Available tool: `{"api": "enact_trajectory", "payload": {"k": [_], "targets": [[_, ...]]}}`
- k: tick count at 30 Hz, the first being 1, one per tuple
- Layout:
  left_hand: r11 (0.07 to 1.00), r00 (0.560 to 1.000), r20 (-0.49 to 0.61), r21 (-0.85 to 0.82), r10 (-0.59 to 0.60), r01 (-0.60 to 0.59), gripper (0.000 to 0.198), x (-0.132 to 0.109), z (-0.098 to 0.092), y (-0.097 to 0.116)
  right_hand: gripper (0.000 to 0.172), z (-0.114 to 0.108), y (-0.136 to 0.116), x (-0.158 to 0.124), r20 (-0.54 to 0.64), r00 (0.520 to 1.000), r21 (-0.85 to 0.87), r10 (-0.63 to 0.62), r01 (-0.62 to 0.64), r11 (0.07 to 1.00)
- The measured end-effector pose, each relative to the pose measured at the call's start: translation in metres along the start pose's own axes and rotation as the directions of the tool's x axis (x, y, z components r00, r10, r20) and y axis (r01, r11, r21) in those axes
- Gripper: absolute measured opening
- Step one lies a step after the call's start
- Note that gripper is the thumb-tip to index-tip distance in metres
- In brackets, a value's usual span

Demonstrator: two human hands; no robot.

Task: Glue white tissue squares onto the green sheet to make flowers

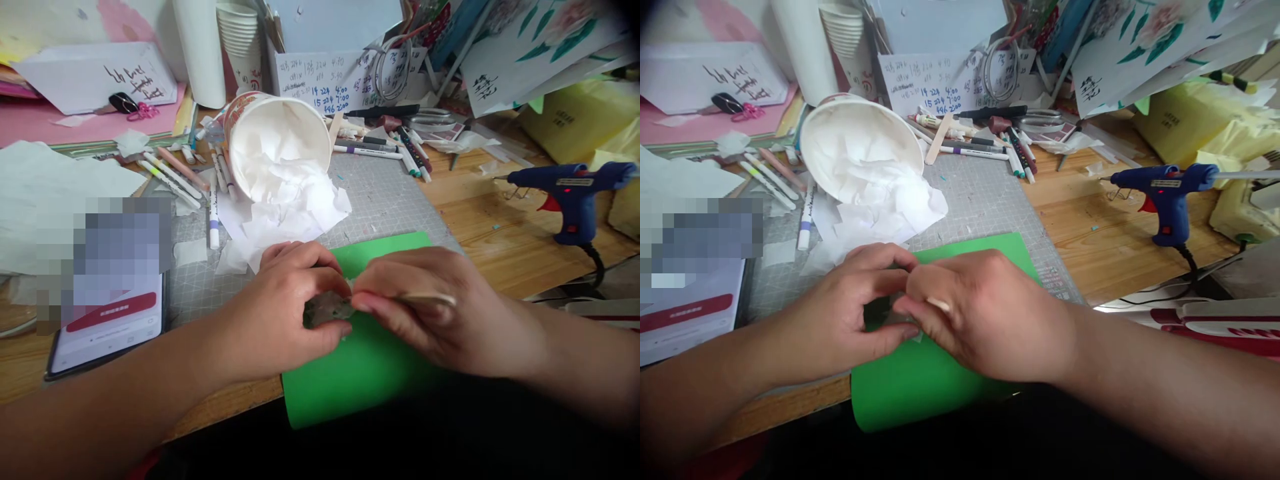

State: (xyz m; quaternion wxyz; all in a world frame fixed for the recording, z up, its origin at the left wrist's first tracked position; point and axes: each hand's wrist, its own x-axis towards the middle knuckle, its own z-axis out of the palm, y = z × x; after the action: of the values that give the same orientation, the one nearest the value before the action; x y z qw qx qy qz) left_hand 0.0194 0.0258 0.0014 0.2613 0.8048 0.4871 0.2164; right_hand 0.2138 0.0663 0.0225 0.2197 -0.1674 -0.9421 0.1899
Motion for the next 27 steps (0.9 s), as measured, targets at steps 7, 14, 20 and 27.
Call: {"api": "enact_trajectory", "payload": {"k": [7, 14, 20, 27], "targets": [[0.996, 0.998, -0.058, 0.089, 0.015, -0.010, 0.015, 0.002, 0.007, -0.001, 0.024, 0.005, 0.005, 0.014, 0.063, 0.985, 0.111, 0.160, -0.167, 0.980], [0.996, 0.999, -0.047, 0.091, -0.021, 0.025, 0.012, 0.002, 0.004, 0.003, 0.026, -0.012, 0.006, 0.004, -0.188, 0.924, 0.452, 0.333, -0.220, 0.864], [0.999, 1.000, 0.005, 0.031, -0.024, 0.024, 0.015, 0.000, -0.001, 0.000, 0.030, -0.011, 0.016, -0.015, -0.030, 0.971, 0.535, 0.239, -0.187, 0.824], [0.999, 0.999, 0.035, 0.028, -0.035, 0.034, 0.016, 0.000, -0.003, 0.001, 0.026, -0.005, 0.019, -0.018, -0.006, 0.978, 0.531, 0.209, -0.173, 0.829]]}}
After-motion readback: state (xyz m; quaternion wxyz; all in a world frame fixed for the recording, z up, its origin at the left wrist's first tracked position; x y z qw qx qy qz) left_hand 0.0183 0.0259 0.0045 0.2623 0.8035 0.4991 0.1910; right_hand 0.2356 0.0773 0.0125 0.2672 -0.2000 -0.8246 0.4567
